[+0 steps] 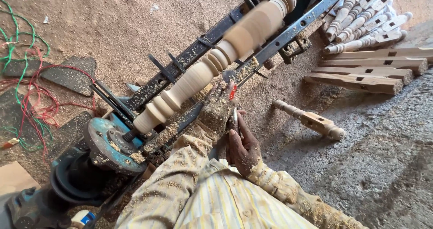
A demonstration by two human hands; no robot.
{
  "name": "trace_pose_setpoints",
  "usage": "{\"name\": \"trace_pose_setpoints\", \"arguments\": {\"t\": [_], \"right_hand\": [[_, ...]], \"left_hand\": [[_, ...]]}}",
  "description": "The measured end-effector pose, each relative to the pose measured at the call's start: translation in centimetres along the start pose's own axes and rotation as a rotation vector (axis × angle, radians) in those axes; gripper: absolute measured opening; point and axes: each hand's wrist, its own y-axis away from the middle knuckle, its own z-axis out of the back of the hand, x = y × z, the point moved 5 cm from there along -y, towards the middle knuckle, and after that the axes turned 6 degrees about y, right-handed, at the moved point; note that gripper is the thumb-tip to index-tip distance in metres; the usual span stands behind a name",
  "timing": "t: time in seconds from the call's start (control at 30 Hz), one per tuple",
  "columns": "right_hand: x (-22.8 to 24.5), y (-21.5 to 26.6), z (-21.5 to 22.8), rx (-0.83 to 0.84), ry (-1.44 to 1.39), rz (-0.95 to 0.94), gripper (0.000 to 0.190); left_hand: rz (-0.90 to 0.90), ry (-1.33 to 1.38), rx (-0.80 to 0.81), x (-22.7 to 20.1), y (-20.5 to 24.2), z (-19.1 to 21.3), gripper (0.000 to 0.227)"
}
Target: The person shapes a wooden spindle blank spinning on a lathe, holding a chisel against the rotating wood to cut grooves and profiles along its length. They reposition the chisel repeatedly along the workpiece and brush away sawdust while the lathe keeps turning.
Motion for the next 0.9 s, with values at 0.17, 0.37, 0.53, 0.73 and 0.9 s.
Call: {"name": "trace_pose_setpoints", "arguments": {"t": [0.17, 0.37, 0.53, 0.73, 0.9], "right_hand": [[-0.4, -0.3, 0.3, -0.005, 0.065, 0.04, 0.06], [-0.4, -0.3, 0.1, -0.004, 0.014, -0.049, 0.061], [-0.8, -0.4, 0.2, -0.012, 0.011, -0.065, 0.062], [-0.3, -0.7, -0.3, -0.009, 0.032, -0.096, 0.062], [-1.4, -1.0, -0.3, -0.015, -0.077, -0.053, 0.062]], "left_hand": [[0.095, 0.147, 0.059, 3.3, 2.1, 0.1, 0.07], [0.201, 0.322, 0.116, 4.1, 2.5, 0.1, 0.064], [0.293, 0.472, 0.171, 4.5, 2.8, -0.6, 0.058], [0.398, 0.646, 0.233, 3.5, -0.6, 0.0, 0.052], [0.481, 0.789, 0.286, 3.0, -2.6, 0.2, 0.047]]}}
